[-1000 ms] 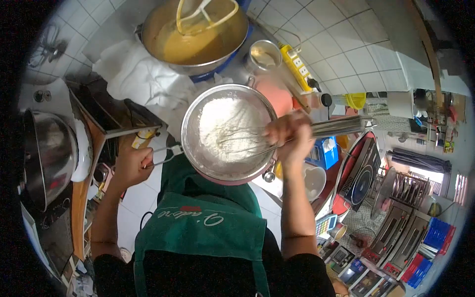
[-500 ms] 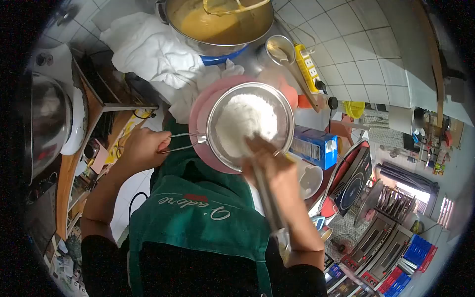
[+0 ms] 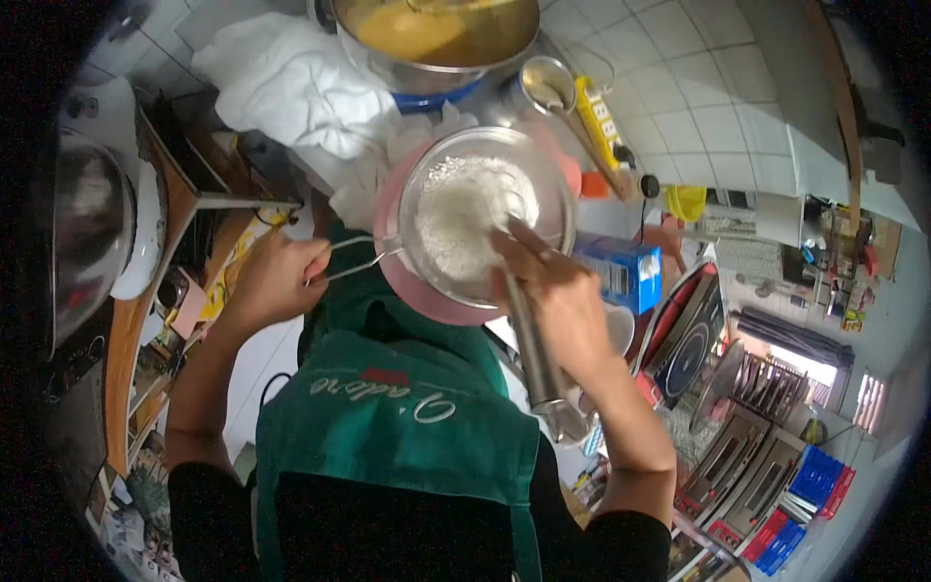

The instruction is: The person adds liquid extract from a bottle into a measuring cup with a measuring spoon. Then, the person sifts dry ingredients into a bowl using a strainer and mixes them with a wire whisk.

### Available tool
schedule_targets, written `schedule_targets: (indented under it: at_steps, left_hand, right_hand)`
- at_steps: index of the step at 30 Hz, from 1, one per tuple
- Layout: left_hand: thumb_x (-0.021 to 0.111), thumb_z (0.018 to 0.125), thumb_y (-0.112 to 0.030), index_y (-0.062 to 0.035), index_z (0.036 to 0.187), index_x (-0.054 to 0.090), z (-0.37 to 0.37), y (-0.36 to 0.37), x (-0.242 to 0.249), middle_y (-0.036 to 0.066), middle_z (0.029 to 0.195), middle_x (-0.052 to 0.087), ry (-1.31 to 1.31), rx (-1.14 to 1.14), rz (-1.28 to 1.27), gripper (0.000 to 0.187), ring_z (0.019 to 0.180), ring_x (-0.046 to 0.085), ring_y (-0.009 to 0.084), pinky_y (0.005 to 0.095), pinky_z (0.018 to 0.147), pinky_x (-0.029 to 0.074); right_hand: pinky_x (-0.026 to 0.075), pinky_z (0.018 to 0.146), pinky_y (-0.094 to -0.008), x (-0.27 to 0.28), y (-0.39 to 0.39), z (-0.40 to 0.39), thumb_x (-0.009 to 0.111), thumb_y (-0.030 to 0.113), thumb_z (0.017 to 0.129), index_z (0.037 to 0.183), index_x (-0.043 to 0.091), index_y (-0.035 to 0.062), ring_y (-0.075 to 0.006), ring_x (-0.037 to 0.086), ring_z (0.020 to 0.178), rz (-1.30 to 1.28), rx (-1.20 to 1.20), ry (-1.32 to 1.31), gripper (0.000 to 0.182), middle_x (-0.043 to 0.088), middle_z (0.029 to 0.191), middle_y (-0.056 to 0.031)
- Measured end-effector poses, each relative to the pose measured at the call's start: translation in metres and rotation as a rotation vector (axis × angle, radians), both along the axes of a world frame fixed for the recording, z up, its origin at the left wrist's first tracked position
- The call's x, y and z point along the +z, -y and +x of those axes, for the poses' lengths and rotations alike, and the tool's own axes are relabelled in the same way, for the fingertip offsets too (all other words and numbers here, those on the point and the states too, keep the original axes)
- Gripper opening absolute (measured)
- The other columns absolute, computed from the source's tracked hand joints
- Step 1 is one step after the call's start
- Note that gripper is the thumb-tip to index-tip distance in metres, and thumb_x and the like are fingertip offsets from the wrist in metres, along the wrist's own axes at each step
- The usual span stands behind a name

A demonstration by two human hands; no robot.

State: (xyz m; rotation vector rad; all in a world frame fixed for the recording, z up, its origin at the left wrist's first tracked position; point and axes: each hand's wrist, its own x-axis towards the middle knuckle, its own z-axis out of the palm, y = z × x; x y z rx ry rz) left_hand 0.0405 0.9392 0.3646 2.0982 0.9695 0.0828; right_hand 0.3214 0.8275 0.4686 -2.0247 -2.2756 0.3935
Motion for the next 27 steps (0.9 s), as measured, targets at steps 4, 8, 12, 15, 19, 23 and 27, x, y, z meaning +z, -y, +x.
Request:
schedule_targets:
  at_steps: [4,8,12,15,19,23,27]
  left_hand:
    - [0.063,0.063,-0.010,-0.0083,0.065,0.047,0.000,0.004,0.004,0.015,0.057,0.052,-0.004,0.029,-0.011,0.016,0.063,0.057,0.0379,0.0456,0.054,0.041]
    - [0.062,0.063,-0.006,-0.0058,0.062,0.043,-0.008,0.011,0.015,0.014,0.053,0.048,0.009,0.100,-0.057,0.019,0.053,0.051,0.0356,0.0424,0.051,0.038]
    - [0.063,0.063,-0.007,-0.0077,0.064,0.046,0.003,0.017,0.002,0.014,0.057,0.052,0.017,0.047,-0.079,0.017,0.061,0.055,0.0378,0.0456,0.053,0.040]
    - [0.061,0.064,-0.008,-0.0066,0.064,0.045,-0.007,0.014,0.003,0.015,0.056,0.051,0.024,0.057,-0.068,0.016,0.059,0.054,0.0383,0.0460,0.052,0.039]
    - [0.063,0.064,-0.008,-0.0069,0.065,0.047,0.003,0.017,0.004,0.016,0.058,0.052,-0.022,0.022,-0.085,0.016,0.060,0.055,0.0394,0.0468,0.053,0.040]
    - [0.061,0.066,-0.009,-0.0073,0.066,0.047,-0.011,0.007,0.000,0.016,0.058,0.053,0.061,-0.001,0.008,0.014,0.062,0.055,0.0403,0.0472,0.054,0.041]
    - [0.061,0.067,-0.010,-0.0079,0.066,0.047,0.002,0.013,0.011,0.016,0.059,0.053,-0.010,0.015,0.003,0.014,0.062,0.056,0.0399,0.0471,0.055,0.041]
  right_hand:
    - [0.056,0.065,-0.0352,-0.002,0.017,-0.026,0.067,0.013,0.077,0.110,0.062,0.0043,-0.0298,0.067,0.078,0.029,0.135,-0.102,0.034,0.062,0.113,-0.0189]
    - [0.055,0.066,-0.0363,-0.010,0.008,0.003,0.065,0.009,0.075,0.112,0.061,0.0055,-0.0277,0.067,0.079,-0.102,-0.161,-0.096,0.037,0.065,0.105,-0.0171]
    - [0.055,0.076,-0.0378,-0.009,0.016,-0.032,0.059,0.005,0.078,0.115,0.060,0.0046,-0.0318,0.066,0.093,-0.023,0.036,-0.061,0.037,0.063,0.110,-0.0197]
    - [0.055,0.074,-0.0382,-0.011,0.008,-0.018,0.058,0.006,0.079,0.115,0.060,0.0044,-0.0326,0.066,0.089,0.013,-0.087,-0.062,0.036,0.063,0.108,-0.0206]
    - [0.056,0.070,-0.0391,-0.014,0.006,-0.026,0.058,0.007,0.080,0.112,0.061,0.0016,-0.0325,0.066,0.087,-0.060,-0.031,-0.006,0.033,0.063,0.106,-0.0228]
    - [0.056,0.065,-0.0406,-0.003,0.007,-0.029,0.058,0.008,0.078,0.110,0.059,-0.0046,-0.0281,0.067,0.084,0.033,0.038,-0.064,0.034,0.063,0.099,-0.0250]
    - [0.056,0.063,-0.0376,0.004,-0.005,-0.023,0.059,0.007,0.076,0.106,0.060,-0.0050,-0.0296,0.066,0.086,-0.440,-0.116,0.036,0.032,0.063,0.101,-0.0245]
